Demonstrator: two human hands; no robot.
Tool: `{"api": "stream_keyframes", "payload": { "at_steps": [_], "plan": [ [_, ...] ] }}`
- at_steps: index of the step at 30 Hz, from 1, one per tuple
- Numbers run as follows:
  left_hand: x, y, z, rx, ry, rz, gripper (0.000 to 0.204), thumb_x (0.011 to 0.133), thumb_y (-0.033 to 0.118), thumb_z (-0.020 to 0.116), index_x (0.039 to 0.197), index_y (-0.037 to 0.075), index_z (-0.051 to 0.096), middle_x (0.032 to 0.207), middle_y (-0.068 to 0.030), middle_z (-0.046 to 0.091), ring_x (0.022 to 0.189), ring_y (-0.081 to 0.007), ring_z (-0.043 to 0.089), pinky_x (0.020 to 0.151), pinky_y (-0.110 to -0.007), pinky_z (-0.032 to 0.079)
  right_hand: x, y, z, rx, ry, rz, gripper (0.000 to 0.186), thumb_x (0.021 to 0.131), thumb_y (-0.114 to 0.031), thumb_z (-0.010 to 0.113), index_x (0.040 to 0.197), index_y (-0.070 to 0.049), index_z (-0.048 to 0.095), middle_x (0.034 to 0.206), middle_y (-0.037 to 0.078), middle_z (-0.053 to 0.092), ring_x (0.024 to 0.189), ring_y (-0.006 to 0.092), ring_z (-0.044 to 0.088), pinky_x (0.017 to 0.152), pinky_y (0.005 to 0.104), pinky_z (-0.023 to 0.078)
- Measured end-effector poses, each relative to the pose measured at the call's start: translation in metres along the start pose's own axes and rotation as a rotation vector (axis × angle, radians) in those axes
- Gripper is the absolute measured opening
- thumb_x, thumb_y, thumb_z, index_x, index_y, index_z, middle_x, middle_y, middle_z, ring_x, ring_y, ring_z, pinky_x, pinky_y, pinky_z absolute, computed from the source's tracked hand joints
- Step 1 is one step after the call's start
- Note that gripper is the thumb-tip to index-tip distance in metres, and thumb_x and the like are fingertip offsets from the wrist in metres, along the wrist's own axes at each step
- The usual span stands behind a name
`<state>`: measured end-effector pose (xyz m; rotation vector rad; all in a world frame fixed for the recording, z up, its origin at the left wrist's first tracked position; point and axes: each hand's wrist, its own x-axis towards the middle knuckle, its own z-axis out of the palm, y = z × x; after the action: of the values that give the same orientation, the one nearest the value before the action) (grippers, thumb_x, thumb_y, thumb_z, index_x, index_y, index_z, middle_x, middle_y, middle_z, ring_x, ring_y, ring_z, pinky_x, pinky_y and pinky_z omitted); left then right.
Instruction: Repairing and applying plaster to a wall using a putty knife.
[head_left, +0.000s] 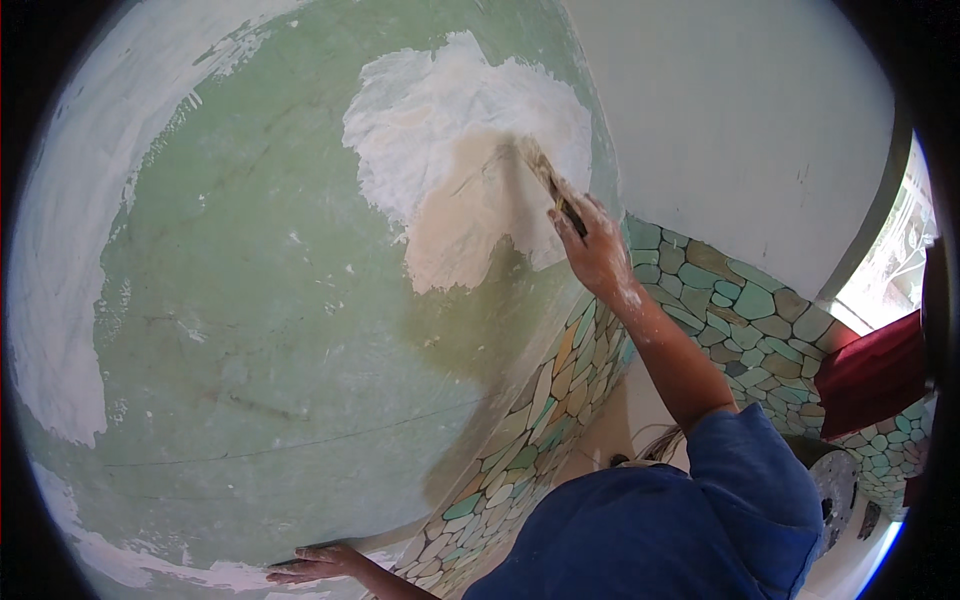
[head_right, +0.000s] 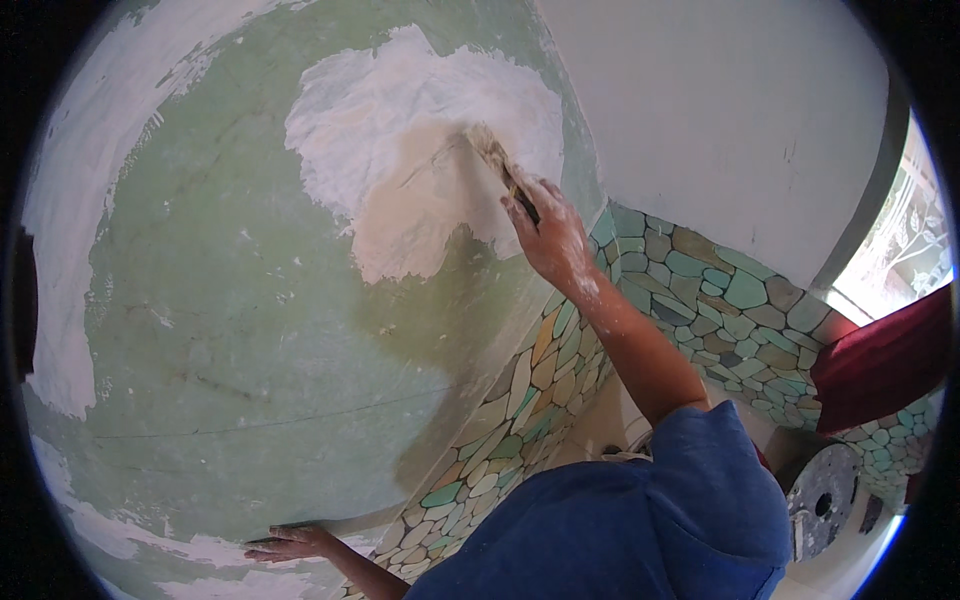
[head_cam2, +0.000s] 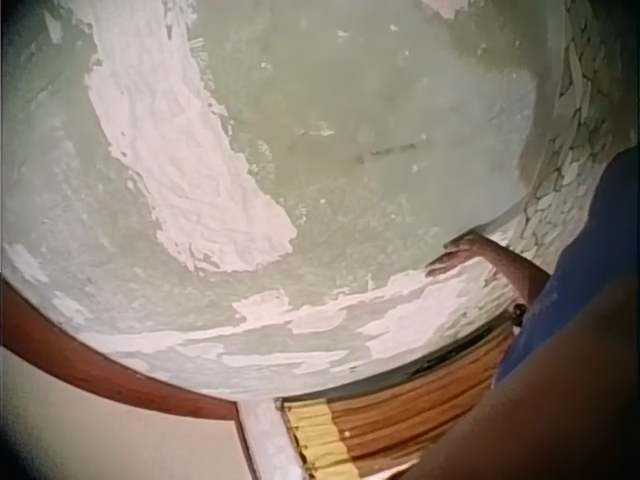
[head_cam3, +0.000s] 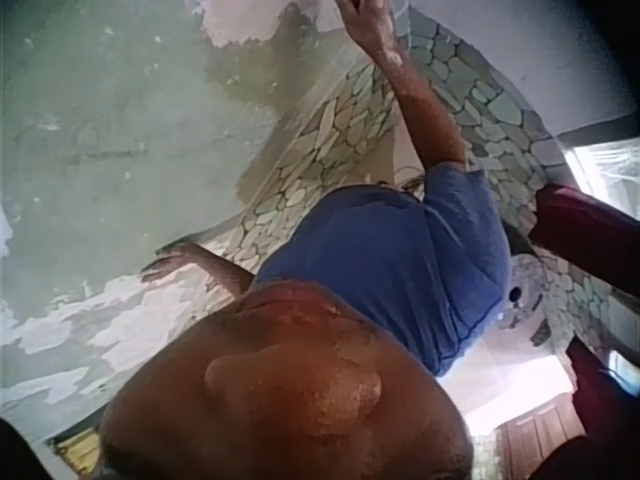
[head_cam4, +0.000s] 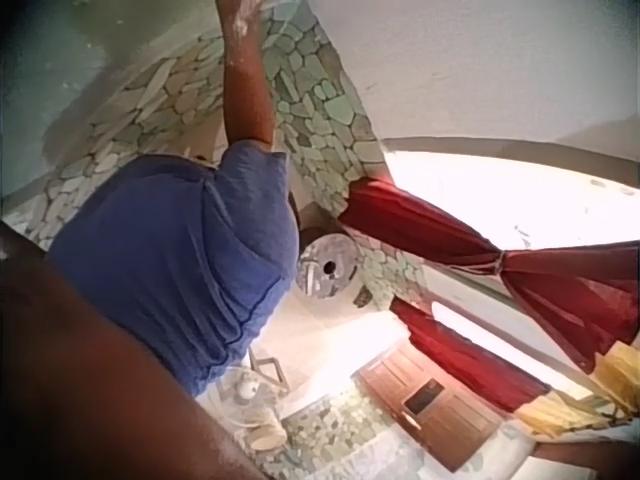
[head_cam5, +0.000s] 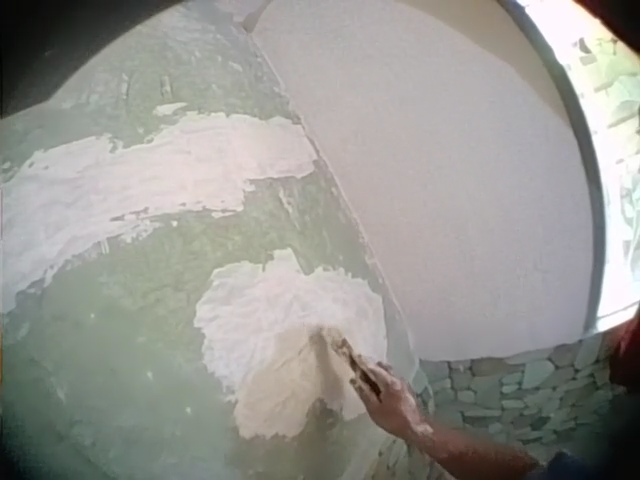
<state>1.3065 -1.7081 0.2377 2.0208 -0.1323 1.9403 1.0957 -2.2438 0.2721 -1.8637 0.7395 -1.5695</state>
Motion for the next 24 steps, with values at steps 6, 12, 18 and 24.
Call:
{"api": "stream_keyframes", "payload": {
  "at_steps": [6,12,18,24],
  "plan": [
    [-0.001,0.004,0.005,0.015,0.001,0.010,0.061,0.102,0.041,0.030,0.147,0.000,0.023,0.154,-0.0219,0.016,0.140,-0.0410,0.017,0.110,-0.055,0.019,-0.025,-0.005,0.003,-0.038,-0.150,0.027,0.039,0.092,-0.024,0.059,0.129,-0.013,0.055,0.095,0.014,0.057,0.082,0.0318,0.059,0.072,0.0399,0.048],
    [-0.004,0.002,-0.002,0.015,-0.010,-0.011,0.062,0.101,0.043,0.029,0.147,0.002,0.023,0.154,-0.0222,0.015,0.141,-0.0403,0.016,0.111,-0.056,0.017,-0.018,-0.029,0.005,-0.033,-0.115,-0.119,0.040,0.089,-0.020,0.062,0.129,-0.014,0.055,0.091,0.012,0.057,0.078,0.0292,0.059,0.068,0.0386,0.048],
    [-0.030,-0.002,-0.008,0.030,-0.078,-0.133,0.068,0.099,0.050,0.024,0.149,0.004,0.020,0.155,-0.0205,0.014,0.142,-0.0393,0.013,0.113,-0.055,0.012,0.004,-0.063,-0.002,0.067,-0.109,-0.233,0.043,0.087,-0.013,0.065,0.129,-0.011,0.055,0.094,0.012,0.059,0.077,0.0288,0.060,0.067,0.0376,0.049],
    [-0.061,-0.001,-0.012,0.021,-0.148,-0.170,0.069,0.099,0.051,0.025,0.149,0.003,0.019,0.155,-0.0198,0.013,0.143,-0.0398,0.011,0.113,-0.055,0.009,0.051,-0.105,-0.011,-0.033,-0.078,-0.376,0.040,0.089,-0.017,0.062,0.127,-0.011,0.054,0.092,0.014,0.056,0.081,0.0325,0.058,0.069,0.0410,0.048]
  ]
}}
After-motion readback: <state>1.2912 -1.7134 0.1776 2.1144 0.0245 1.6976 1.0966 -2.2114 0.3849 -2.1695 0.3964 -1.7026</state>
